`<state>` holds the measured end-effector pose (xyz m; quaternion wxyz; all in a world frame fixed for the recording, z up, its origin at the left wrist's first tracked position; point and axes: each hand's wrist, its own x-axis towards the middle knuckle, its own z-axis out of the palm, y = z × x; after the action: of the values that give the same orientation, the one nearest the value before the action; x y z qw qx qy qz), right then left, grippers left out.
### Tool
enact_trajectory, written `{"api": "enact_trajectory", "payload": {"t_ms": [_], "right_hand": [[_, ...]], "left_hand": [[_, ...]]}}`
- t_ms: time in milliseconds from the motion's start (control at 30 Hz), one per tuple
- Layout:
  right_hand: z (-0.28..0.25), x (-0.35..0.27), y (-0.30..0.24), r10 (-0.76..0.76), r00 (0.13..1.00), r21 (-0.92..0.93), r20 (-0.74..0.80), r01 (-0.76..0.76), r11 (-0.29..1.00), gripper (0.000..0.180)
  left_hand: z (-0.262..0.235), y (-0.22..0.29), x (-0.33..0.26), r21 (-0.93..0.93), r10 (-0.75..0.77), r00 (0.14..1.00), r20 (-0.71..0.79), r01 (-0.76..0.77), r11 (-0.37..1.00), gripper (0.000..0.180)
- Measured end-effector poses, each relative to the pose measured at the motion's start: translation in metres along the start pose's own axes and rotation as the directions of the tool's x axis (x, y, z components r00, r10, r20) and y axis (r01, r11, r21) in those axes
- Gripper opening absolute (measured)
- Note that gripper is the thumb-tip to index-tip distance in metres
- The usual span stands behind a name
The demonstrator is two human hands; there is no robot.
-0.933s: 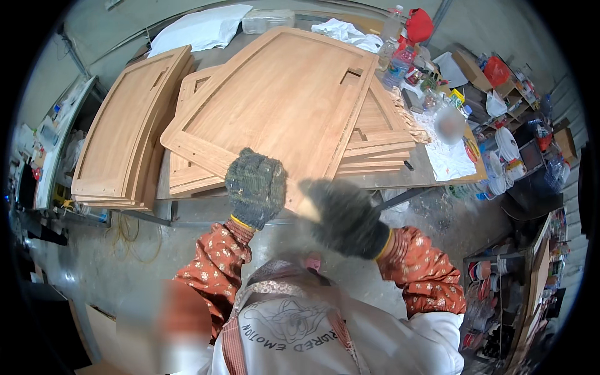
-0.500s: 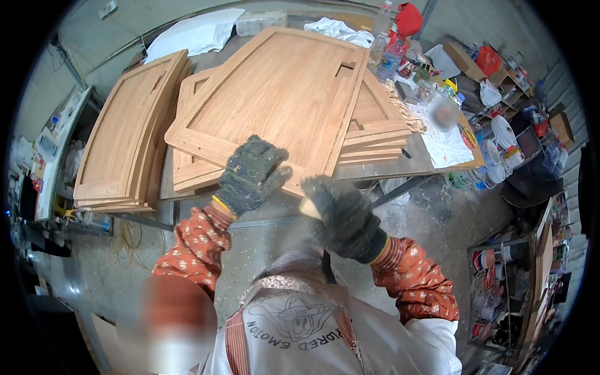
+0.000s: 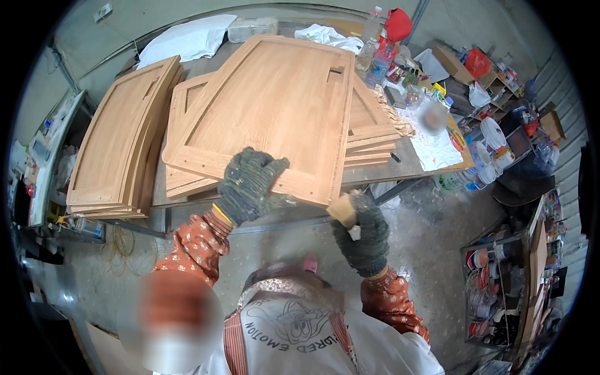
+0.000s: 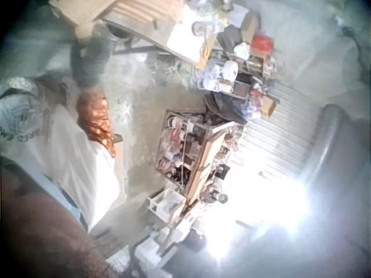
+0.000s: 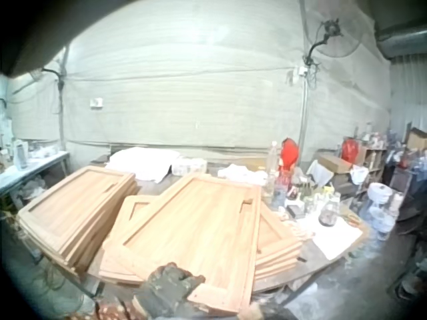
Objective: The person wipes wooden cabinet doors with a cloth and a sponge, applying a liquid from a bottle and scrubbing the surface of several stacked doors.
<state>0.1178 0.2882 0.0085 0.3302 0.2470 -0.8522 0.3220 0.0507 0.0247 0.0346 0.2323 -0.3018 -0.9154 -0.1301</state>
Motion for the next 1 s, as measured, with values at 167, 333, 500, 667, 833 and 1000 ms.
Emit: {"api": "enact_trajectory", "payload": {"t_ms": [167,333,500,667,833,1000], "right_hand": [[-0.016,-0.010,0.005,0.255,0.964,0.024,-0.079,-0.254,0.967,0.064],[-0.023,-0.010,0.022,0.210,0.977,-0.152,-0.033,-0.213,0.965,0.062],[-0.040,-0.002,0.027,0.255,0.967,-0.151,0.018,-0.249,0.957,0.063],[-0.024,0.028,0.009,0.108,0.985,-0.227,0.136,-0.075,0.971,0.061],[0.017,0.046,-0.011,0.015,0.993,0.016,0.121,-0.017,1.000,0.054],[0.091,0.072,-0.071,-0.230,0.957,0.136,0.176,0.208,0.969,0.058]], "left_hand": [[0.020,0.041,0.012,-0.004,-0.083,0.996,-0.036,0.083,0.997,0.067],[0.025,0.046,0.020,-0.087,-0.055,0.998,0.006,0.055,0.995,0.068],[-0.017,-0.006,-0.017,0.074,-0.082,0.995,-0.065,0.086,0.993,0.072],[-0.041,-0.047,-0.052,0.183,-0.219,0.975,0.031,0.210,0.960,0.074],[-0.035,-0.047,-0.051,0.164,-0.221,0.974,-0.040,0.225,0.961,0.072],[-0.032,-0.053,-0.054,0.148,-0.197,0.979,-0.050,0.202,0.968,0.073]]}}
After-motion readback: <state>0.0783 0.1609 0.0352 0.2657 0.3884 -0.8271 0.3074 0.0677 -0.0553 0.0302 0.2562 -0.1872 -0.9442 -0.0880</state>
